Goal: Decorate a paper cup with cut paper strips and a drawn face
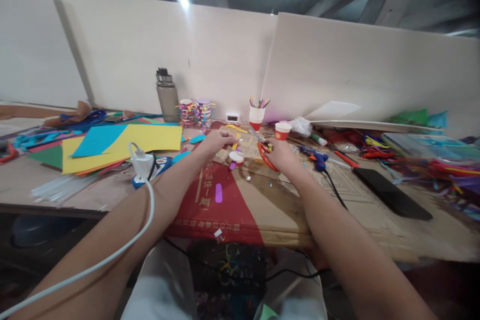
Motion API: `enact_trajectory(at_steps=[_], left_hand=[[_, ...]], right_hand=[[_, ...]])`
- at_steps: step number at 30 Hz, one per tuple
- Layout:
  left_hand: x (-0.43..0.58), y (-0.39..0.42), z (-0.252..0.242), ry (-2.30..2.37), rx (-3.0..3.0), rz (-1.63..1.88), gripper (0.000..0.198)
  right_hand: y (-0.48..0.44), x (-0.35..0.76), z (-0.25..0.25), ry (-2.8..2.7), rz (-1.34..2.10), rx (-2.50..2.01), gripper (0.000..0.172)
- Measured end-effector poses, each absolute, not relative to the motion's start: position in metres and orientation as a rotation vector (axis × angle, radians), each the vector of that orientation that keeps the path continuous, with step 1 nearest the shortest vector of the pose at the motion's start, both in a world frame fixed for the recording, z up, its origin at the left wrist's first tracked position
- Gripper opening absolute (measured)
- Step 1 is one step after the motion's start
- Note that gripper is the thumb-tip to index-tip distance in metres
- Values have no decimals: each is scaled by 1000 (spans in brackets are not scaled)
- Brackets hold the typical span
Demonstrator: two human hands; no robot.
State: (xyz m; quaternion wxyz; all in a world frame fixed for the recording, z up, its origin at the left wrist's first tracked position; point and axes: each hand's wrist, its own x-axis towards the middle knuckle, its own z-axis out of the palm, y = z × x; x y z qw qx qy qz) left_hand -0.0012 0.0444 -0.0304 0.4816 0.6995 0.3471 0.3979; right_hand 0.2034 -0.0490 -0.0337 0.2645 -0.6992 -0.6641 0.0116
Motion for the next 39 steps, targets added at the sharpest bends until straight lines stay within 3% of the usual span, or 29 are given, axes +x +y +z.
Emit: enact_trajectory(at_steps=[4,11,18,26,39], left_hand=[[0,40,-25,834,1643,975,28],[-6,39,-14,733,1514,1018,29],[-11,39,-6,660,1433,1012,28],[-10,37,-5,646,1510,964,19],[-13,44,-9,626,1521,920,10]], right_hand=[[-45,209,-37,-1884,128,-1524,32],[-58,199,-28,-1873,471,-1339,57],[-66,197,-12,-1901,609,-1434,33],[-69,200,-10,-1887,812,-1340,31],[-74,199,-10,-1887,811,-1346,22]])
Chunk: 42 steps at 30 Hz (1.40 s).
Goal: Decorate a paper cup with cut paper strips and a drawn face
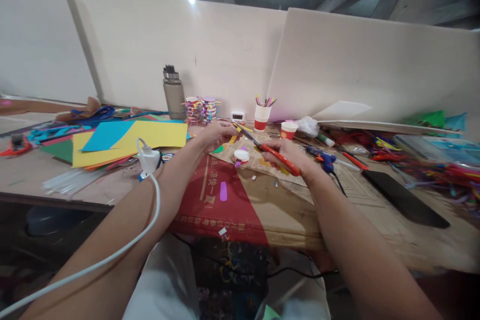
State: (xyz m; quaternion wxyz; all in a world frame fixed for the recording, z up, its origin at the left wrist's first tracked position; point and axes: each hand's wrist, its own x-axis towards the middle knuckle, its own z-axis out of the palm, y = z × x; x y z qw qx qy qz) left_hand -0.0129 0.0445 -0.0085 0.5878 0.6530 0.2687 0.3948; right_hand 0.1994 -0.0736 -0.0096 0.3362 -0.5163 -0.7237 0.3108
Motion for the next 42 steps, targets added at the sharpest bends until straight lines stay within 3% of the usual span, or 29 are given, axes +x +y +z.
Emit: enact_trajectory(at_steps=[10,20,30,37,42], left_hand=[[-13,42,-7,634,1556,917,8],[-15,45,-6,671,1568,916,10],[-17,46,-6,643,1510,911,29],[-15,43,-8,590,1520,925,35],[-9,40,-15,634,1528,924,37]], right_hand=[[-73,200,-11,-1886,748,-1398,21],[-69,203,-10,-2002,631,-1390,35],[-65,204,-15,-1799,701,-1512,28],[-50,209,-28,-1890,82,-2020,28],[-52,201,-32,-2054,0,-2277,31]])
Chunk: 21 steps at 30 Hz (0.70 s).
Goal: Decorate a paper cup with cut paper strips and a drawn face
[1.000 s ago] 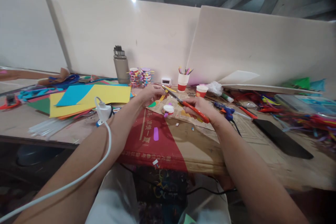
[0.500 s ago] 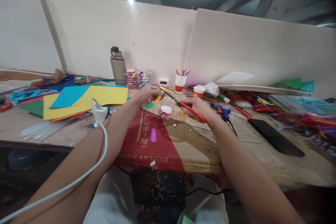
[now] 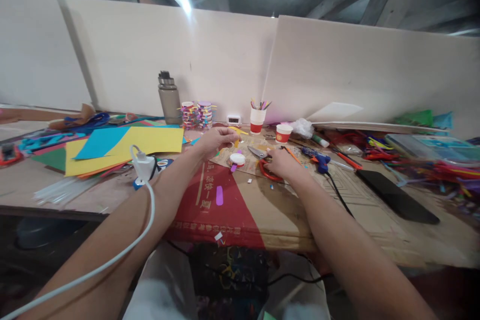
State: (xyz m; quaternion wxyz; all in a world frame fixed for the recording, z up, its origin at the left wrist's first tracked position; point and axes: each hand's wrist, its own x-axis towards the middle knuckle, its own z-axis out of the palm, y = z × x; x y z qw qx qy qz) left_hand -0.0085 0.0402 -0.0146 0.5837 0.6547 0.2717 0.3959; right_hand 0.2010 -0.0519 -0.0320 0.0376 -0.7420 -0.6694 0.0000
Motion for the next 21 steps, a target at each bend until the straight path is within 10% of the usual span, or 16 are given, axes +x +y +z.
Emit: enact_trajectory(at_steps=[21], left_hand=[[18,17,-36,709,1514,1008,41]], right_hand=[[-46,168,-38,-1577,643,-1258,22]])
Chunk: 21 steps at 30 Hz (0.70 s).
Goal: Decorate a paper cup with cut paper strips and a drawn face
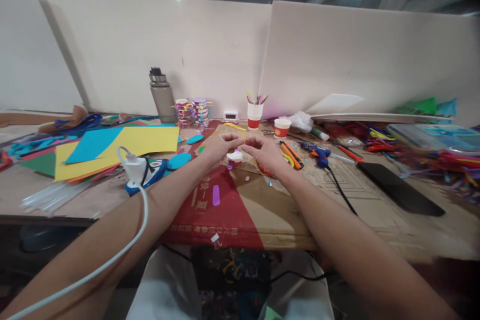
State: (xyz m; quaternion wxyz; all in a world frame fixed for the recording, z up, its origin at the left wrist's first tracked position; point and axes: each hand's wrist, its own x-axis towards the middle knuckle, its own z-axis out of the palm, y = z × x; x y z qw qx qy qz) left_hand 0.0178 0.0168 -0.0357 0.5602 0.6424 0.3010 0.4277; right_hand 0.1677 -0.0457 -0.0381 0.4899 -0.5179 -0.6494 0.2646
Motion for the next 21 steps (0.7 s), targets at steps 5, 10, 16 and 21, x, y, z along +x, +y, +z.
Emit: enact_trajectory(at_steps=[5,10,16,21], left_hand=[[15,24,-36,749,1508,1005,39],[9,35,-35,840,1490,1024,36],[5,38,-32,843,1451,995,32],[-2,40,-24,802,1404,991,30]], right_hand=[[-53,192,-25,-1734,164,-1699,23],[-56,203,-28,-2024,102,-2296,33],[-50,197,-33,-1941,115,-2226,38],[-47,204,-33,-1674,358,-1815,42]])
